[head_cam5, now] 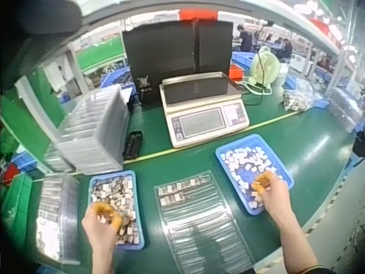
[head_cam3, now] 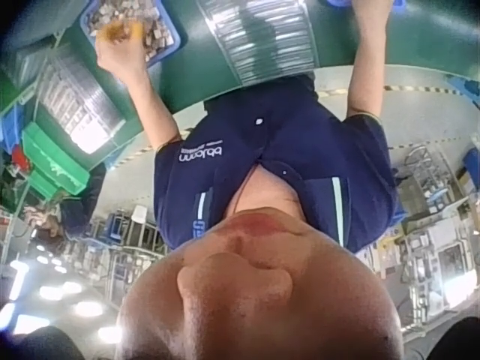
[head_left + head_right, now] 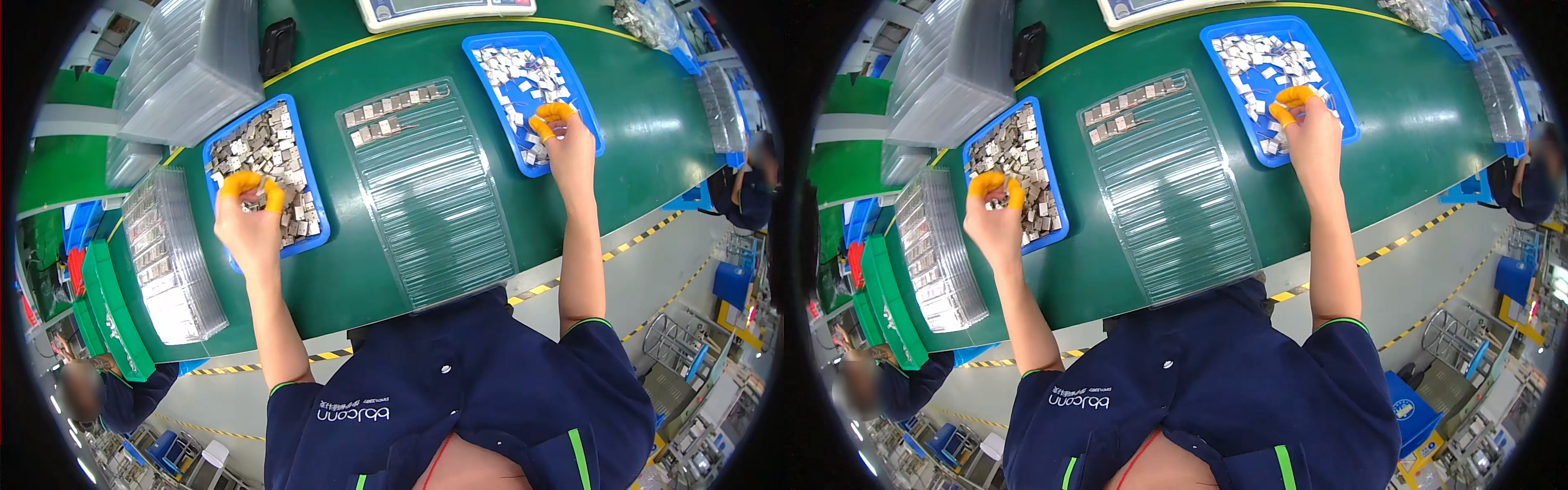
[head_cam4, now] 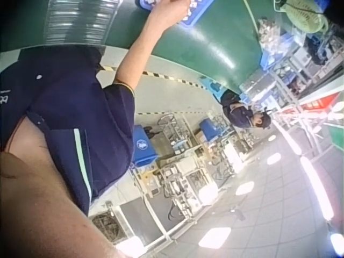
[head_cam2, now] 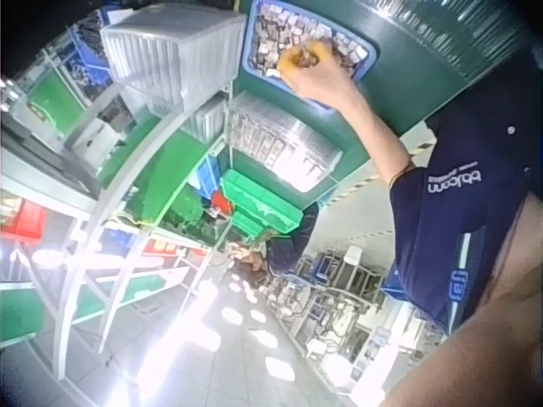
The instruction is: The person assembles electronic components by hand, placing them into a plastic tray on an assembly line.
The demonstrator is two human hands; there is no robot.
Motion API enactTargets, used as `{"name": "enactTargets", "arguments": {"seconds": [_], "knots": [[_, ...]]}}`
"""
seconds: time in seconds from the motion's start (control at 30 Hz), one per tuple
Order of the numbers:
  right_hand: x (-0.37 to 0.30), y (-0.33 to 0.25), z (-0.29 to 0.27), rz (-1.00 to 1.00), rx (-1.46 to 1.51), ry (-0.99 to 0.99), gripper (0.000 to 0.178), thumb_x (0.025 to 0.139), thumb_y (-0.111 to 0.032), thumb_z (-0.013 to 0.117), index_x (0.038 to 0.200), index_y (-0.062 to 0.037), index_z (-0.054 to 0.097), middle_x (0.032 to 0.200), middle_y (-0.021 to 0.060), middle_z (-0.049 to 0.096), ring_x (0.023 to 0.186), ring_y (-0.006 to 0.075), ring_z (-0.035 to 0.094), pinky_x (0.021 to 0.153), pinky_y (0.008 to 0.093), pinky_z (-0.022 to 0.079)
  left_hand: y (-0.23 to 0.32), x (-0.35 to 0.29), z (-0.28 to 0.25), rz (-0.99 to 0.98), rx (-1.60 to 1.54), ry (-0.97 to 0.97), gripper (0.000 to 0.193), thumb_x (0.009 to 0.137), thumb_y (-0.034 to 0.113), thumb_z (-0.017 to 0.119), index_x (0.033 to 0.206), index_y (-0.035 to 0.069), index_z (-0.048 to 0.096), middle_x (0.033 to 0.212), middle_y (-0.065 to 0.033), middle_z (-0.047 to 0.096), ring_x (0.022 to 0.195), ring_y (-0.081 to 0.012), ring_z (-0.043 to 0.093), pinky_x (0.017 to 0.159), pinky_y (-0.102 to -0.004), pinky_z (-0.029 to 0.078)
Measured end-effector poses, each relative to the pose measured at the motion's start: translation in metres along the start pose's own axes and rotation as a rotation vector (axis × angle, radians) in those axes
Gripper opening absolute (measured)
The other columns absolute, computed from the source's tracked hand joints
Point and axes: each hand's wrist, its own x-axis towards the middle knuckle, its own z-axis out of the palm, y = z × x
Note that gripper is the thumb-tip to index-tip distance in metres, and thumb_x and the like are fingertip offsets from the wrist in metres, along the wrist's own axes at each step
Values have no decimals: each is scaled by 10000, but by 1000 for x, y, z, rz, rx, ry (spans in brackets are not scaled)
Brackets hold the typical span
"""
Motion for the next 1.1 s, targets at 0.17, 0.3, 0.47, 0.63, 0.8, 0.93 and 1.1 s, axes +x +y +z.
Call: {"name": "enactTargets", "arguments": {"seconds": [0.17,0.3,0.47,0.63,0.8,0.93,1.1], "knots": [[-3,-6,2,-69,154,137,215,722,-101,730,917,-33,671,837,105,657,723,199,632,652,292,492,6,-11,-11,-131,-188,-23,161,738,-1,699,878,6,620,856,-64,655,729,-113,616,640,-227,483],[3,-6,-6,-103,91,160,236,704,-62,738,932,-30,683,857,95,670,727,160,642,669,261,503,11,-18,-6,-451,-873,-240,229,822,-16,610,1048,-43,584,964,-173,648,798,-187,651,643,-229,514],[9,5,-5,89,211,96,254,681,-65,759,924,-34,691,823,78,682,746,124,640,680,240,504,38,-28,-7,-602,-891,-398,240,831,14,610,1061,-48,594,910,-176,658,750,-206,663,616,-240,525],[8,4,-10,3,50,121,219,735,-66,715,943,-12,673,889,87,679,809,133,643,714,239,497,52,-40,1,-538,-996,-474,251,807,8,635,1043,-65,593,893,-171,659,771,-222,666,666,-271,544],[14,24,-2,-26,440,110,203,799,-36,645,999,5,640,961,93,665,872,147,644,744,249,494,71,-51,16,-472,-962,-367,234,787,-34,644,1013,-65,592,915,-179,650,806,-230,661,723,-280,545],[14,13,-9,-13,525,205,193,824,-1,610,1014,28,624,952,96,665,886,153,644,788,233,488,82,-54,22,-519,-1082,-394,245,788,-50,640,1026,-56,582,928,-162,647,812,-215,658,718,-272,545],[6,6,-7,-7,763,71,207,827,-8,615,1027,44,627,952,110,659,890,145,629,800,233,486,82,-60,27,-435,-1036,-458,194,804,-56,618,997,-54,603,935,-147,640,806,-208,654,718,-273,538]]}}
